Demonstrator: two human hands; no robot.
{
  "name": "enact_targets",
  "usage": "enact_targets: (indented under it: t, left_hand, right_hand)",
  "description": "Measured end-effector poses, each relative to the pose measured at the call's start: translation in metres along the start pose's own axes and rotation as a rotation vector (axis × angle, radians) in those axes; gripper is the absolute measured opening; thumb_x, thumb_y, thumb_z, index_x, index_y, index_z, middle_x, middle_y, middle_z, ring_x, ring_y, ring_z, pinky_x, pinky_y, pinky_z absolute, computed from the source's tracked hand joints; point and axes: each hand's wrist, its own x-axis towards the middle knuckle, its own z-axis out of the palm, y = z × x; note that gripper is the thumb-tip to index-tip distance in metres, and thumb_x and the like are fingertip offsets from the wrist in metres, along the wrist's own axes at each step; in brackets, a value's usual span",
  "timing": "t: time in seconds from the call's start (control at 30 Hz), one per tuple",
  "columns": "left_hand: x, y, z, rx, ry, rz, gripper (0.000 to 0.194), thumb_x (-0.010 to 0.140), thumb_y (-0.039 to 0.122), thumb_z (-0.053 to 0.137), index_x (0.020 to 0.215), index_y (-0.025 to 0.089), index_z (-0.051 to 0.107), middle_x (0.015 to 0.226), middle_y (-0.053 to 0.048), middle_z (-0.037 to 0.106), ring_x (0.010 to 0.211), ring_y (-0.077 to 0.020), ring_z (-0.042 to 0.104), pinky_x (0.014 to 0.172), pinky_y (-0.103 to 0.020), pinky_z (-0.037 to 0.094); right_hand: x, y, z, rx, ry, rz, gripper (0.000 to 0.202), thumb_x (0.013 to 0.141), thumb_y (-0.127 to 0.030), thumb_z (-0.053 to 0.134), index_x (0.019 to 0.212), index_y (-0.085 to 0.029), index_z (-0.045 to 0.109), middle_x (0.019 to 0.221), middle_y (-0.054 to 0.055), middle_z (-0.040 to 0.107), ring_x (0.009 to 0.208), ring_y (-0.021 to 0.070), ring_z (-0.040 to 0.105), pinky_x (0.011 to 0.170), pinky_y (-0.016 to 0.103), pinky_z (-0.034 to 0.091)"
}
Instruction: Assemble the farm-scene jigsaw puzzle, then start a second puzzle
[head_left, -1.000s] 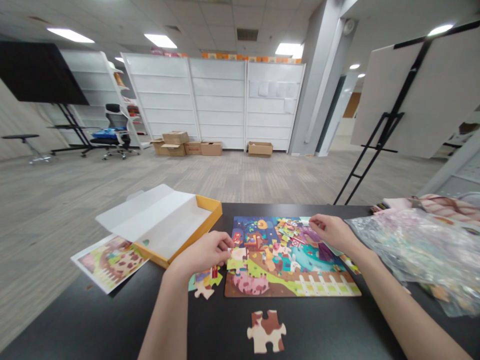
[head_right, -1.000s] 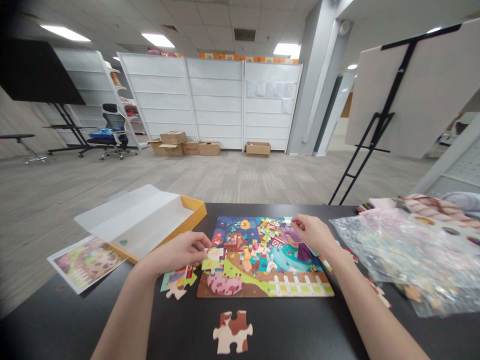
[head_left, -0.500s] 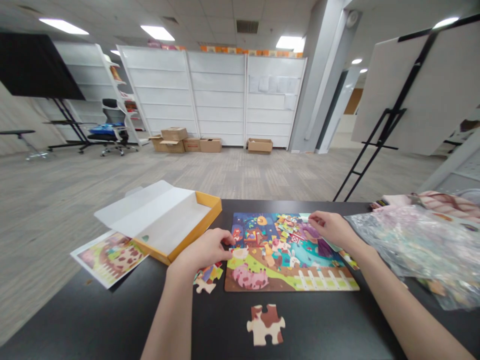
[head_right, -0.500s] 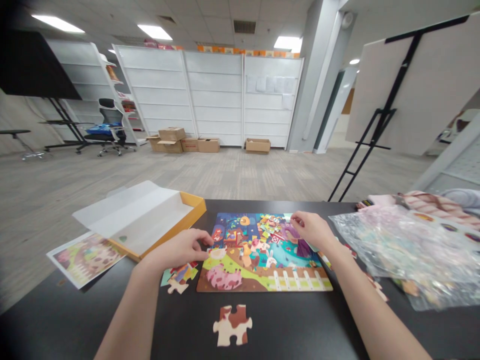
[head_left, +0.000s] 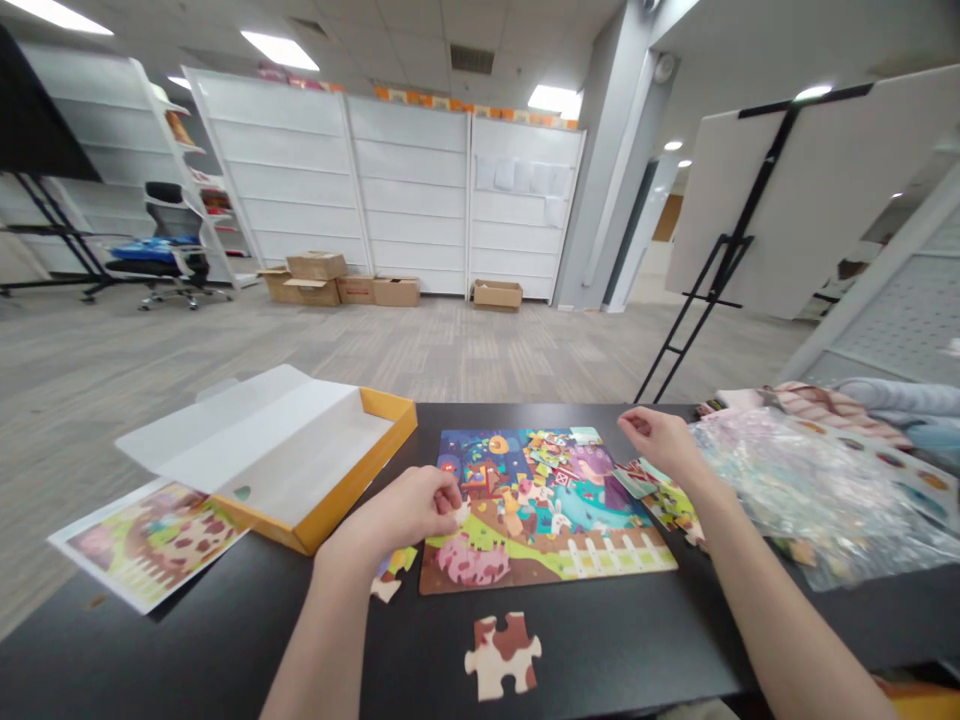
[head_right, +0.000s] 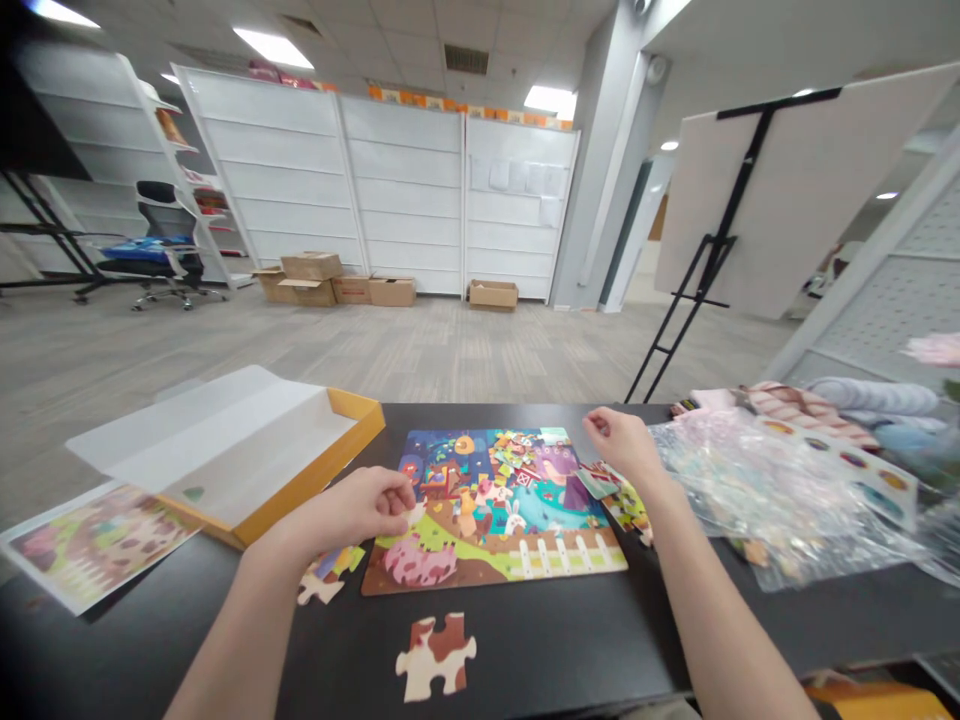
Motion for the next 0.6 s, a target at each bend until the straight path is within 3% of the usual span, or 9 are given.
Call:
enact_targets:
  t: [0.1,0.17,0.37,0.5,0.6]
  left_hand:
    - [0.002,-0.001,-0.003,0.039,0.067,-0.011,0.010,0.071,0.026,0.059,0.077,0.019,0.064,0.067,-0.001,0.068,0.063,-0.0160,0.063,0.060,-0.024,0.046]
    - [0.004,-0.001,-0.005,0.103,0.127,-0.026,0.011,0.075,0.028,0.058,0.078,0.019,0.064,0.070,-0.002,0.069,0.065,-0.0168,0.063,0.061,-0.024,0.045]
    - [0.008,-0.010,-0.004,0.247,0.231,-0.034,0.019,0.084,0.034,0.053,0.085,0.021,0.067,0.077,-0.004,0.073,0.074,-0.0204,0.066,0.064,-0.026,0.045]
    - [0.008,-0.010,-0.004,0.275,0.237,-0.044,0.020,0.086,0.035,0.052,0.088,0.022,0.067,0.080,-0.004,0.074,0.077,-0.0208,0.068,0.065,-0.026,0.045]
    - [0.009,-0.009,-0.003,0.287,0.214,-0.061,0.020,0.086,0.035,0.052,0.088,0.022,0.067,0.080,-0.004,0.073,0.076,-0.0210,0.067,0.065,-0.027,0.046]
  right_hand:
    - [0.001,0.025,-0.015,-0.049,0.077,0.146,0.031,0.086,-0.041,0.051,0.087,-0.020,0.073,0.083,0.009,0.077,0.075,0.0238,0.071,0.067,0.032,0.050]
    - [0.000,0.037,-0.021,-0.079,-0.017,0.195,0.030,0.084,-0.041,0.054,0.084,-0.019,0.074,0.082,0.010,0.077,0.074,0.0245,0.071,0.064,0.032,0.050]
    - [-0.009,0.035,-0.026,-0.022,-0.409,0.057,0.028,0.079,-0.048,0.065,0.079,-0.021,0.074,0.083,0.007,0.077,0.075,0.0227,0.071,0.067,0.030,0.052]
    - [-0.012,0.029,-0.029,-0.003,-0.484,0.032,0.042,0.066,-0.049,0.078,0.098,-0.022,0.075,0.101,0.008,0.076,0.086,0.0246,0.071,0.075,0.030,0.055]
    - [-0.013,0.023,-0.031,-0.028,-0.528,-0.016,0.057,0.059,-0.046,0.083,0.111,-0.024,0.074,0.114,0.009,0.072,0.103,0.0296,0.067,0.090,0.036,0.053]
